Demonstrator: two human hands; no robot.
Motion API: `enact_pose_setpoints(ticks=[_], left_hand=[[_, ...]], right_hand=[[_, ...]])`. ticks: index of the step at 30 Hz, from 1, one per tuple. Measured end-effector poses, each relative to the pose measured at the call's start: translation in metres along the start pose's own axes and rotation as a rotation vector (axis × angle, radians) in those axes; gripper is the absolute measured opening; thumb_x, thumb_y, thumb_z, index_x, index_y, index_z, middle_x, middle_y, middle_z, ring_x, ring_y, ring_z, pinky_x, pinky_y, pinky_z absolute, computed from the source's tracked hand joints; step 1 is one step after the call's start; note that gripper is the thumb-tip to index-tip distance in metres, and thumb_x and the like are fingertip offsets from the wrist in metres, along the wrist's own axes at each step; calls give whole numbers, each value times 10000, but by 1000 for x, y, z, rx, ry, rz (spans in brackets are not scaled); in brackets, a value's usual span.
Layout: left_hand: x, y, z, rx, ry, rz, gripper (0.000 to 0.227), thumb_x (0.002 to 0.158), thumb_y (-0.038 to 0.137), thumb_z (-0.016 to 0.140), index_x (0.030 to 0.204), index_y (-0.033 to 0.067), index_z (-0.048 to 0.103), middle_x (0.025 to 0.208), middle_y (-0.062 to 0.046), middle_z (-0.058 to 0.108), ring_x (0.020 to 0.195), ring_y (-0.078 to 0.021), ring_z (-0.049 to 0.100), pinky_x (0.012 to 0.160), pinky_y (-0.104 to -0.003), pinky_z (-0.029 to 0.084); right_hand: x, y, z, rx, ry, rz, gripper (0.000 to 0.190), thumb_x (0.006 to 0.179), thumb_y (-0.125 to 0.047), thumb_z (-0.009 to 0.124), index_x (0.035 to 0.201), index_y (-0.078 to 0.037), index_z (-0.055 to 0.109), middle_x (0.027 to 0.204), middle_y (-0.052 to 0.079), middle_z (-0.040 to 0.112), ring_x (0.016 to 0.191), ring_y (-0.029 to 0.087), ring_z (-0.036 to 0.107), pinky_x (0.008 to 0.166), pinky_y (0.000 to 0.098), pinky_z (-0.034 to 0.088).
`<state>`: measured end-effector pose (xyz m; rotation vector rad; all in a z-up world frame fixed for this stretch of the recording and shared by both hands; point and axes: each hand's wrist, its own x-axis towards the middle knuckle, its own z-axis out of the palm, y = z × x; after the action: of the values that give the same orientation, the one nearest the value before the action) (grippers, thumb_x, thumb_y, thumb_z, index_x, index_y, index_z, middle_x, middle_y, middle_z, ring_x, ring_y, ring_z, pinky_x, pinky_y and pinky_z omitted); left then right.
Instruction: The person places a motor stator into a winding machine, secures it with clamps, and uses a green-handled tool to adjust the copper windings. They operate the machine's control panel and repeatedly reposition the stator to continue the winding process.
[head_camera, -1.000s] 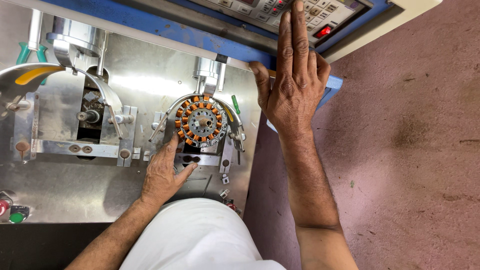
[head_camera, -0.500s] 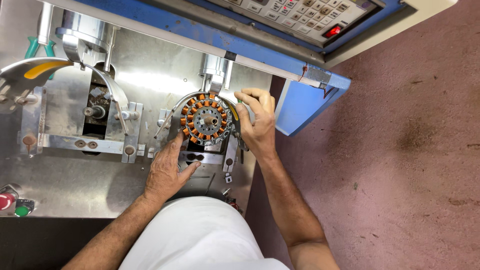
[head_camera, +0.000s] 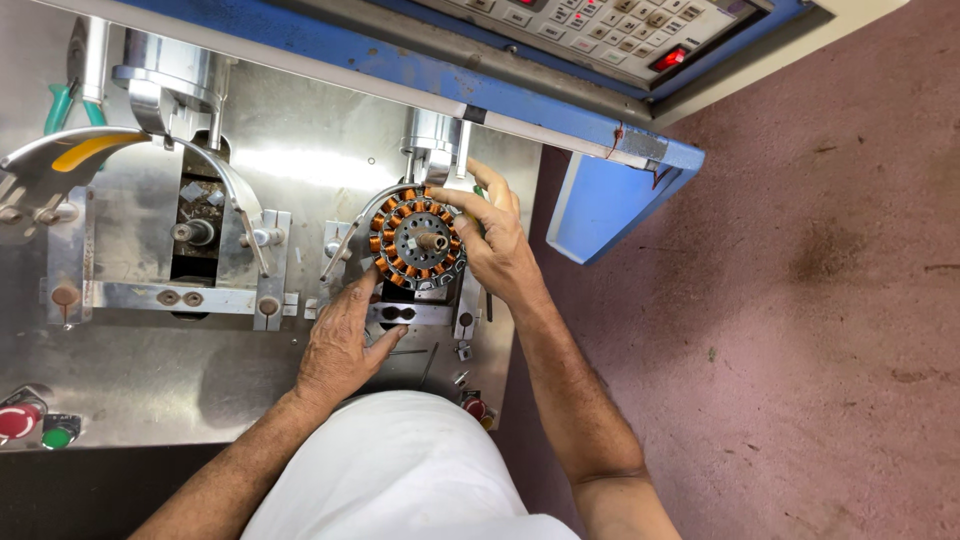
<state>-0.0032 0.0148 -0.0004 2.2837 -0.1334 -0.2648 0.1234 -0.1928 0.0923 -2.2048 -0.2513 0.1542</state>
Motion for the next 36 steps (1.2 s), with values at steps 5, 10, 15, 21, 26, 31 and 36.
enact_pose_setpoints(ticks=[5, 10, 15, 21, 26, 31, 36], left_hand=[[4, -7, -3, 32, -39, 84, 910, 841, 388, 777, 1522, 37, 286, 1352, -267, 544, 1275, -384, 558, 1096, -516, 429], [3, -12, -8, 17, -91, 108, 893, 855, 393, 763, 1520, 27, 294, 1367, -273, 536, 1288, -388, 552, 1095, -511, 434], [4, -16, -13, 11, -112, 167, 883, 863, 401, 757, 1511, 9, 303, 1382, -293, 522, 1289, -404, 549, 1076, -507, 451], [6, -7, -30, 15, -153, 220, 842, 877, 390, 755, 1503, 3, 346, 1369, -266, 537, 1226, -392, 606, 1000, -479, 522], [1, 3, -51, -202, -265, 167, 576, 893, 293, 749, 1401, 95, 565, 1267, -129, 646, 991, -227, 721, 886, -348, 604], [-10, -3, -53, -247, -296, 219, 360, 913, 218, 756, 1249, 103, 697, 1121, -78, 730, 986, -166, 735, 891, -329, 603], [-23, -14, -50, -293, -362, 128, 302, 939, 196, 735, 1229, 117, 710, 1110, -56, 756, 1011, -131, 749, 923, -306, 610]], right_hand=[[-13, -1, -10, 0, 117, 25, 347, 963, -54, 635, 1307, -71, 677, 1537, 191, 462, 1397, 341, 499, 1170, 480, 435], [-56, 7, -9, 102, 335, 94, 347, 993, -99, 655, 1339, -67, 649, 1440, 140, 591, 1294, 252, 626, 1113, 391, 551], [-108, 11, 4, 73, 472, 138, 366, 998, -98, 665, 1361, -67, 626, 1381, 121, 617, 1220, 220, 656, 1056, 352, 579], [-169, 23, 37, -2, 516, 302, 339, 989, -93, 661, 1326, -71, 639, 1318, 102, 622, 1156, 204, 667, 974, 341, 604], [-210, 39, 64, -114, 496, 390, 177, 990, -104, 693, 1156, -68, 741, 1098, 54, 712, 977, 180, 718, 827, 332, 597], [-230, 44, 101, -172, 373, 473, 154, 940, -105, 727, 1080, -55, 769, 1009, 59, 720, 898, 206, 718, 774, 349, 585], [-230, 50, 126, -248, 384, 430, 137, 972, -135, 686, 1082, -79, 744, 1037, 35, 686, 907, 196, 721, 800, 327, 625]])
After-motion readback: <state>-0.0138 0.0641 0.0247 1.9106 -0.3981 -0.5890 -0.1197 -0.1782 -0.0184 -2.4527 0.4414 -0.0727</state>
